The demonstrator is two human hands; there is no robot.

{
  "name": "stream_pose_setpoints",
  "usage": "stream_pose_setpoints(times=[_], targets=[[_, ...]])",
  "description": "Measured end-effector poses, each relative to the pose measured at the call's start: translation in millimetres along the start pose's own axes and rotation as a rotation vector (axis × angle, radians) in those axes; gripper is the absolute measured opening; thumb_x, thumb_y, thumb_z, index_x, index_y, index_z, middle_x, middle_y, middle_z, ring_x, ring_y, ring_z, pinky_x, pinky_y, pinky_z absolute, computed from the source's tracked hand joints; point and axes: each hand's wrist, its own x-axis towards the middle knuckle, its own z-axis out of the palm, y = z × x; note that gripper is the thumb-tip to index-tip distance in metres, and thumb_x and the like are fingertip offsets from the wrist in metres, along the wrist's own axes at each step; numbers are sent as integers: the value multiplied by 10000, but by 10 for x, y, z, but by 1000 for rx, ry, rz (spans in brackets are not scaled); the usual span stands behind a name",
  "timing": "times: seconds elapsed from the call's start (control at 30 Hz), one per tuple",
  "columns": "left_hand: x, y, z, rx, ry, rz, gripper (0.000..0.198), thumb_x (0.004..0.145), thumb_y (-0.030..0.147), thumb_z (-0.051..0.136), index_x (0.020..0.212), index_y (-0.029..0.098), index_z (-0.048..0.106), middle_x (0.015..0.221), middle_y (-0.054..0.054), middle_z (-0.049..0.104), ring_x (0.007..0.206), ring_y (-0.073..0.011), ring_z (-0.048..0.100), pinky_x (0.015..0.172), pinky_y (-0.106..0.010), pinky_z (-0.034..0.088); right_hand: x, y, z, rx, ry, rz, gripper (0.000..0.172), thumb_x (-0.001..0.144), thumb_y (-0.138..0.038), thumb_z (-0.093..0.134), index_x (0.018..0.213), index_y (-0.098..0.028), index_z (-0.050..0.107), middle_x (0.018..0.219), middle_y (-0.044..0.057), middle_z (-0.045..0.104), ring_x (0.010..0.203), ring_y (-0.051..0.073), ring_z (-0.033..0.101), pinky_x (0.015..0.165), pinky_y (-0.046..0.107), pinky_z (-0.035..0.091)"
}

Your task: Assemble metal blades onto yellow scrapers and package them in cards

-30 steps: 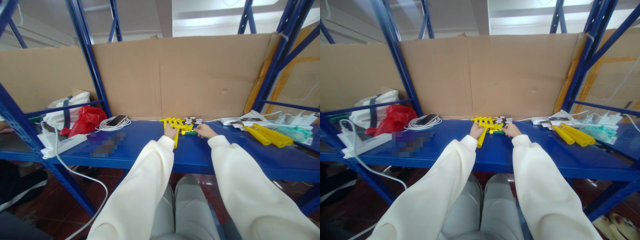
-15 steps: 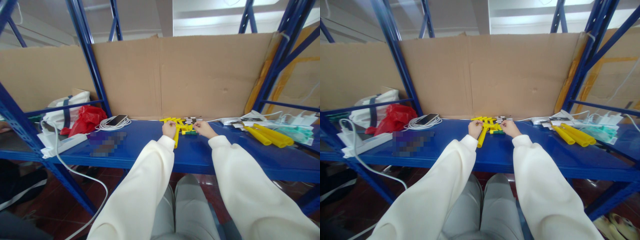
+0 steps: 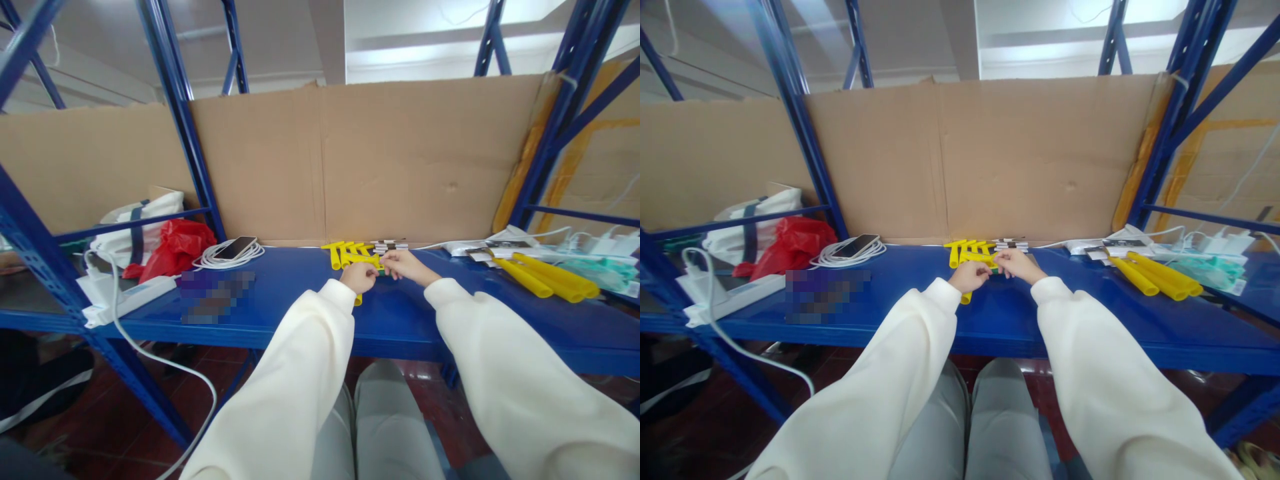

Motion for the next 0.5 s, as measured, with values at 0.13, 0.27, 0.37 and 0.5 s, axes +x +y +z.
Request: stream_pose_setpoints(times=[0.13,0.27,0.37,0.5], targets=[[15,8,0,-8,-4,4,231,793,80,640,835,229,812,912,-22,819,954,-212,745,975,-339,550,100,48,-121,94,66,93,125,909,-243,642,825,-154,669,614,12,670,430,82,539,426,179,415],[49,2,31,-8,23,2,268,819,66,603,882,215,816,951,-37,818,950,-212,748,975,-345,555,308,137,-294,11,238,150,79,887,-147,625,918,-130,696,750,56,731,475,87,558,458,194,426],[57,6,49,-43,97,13,287,815,39,592,889,207,814,988,-51,818,991,-224,748,996,-353,552,518,221,-376,-153,424,161,258,845,-65,603,1081,-94,702,967,124,769,700,141,681,622,221,525],[57,18,54,-123,228,25,298,796,1,600,844,218,800,956,-34,818,979,-215,751,1002,-343,558,744,320,-358,-377,427,116,375,830,-75,618,1191,-118,709,1120,149,760,1040,224,711,930,313,545]])
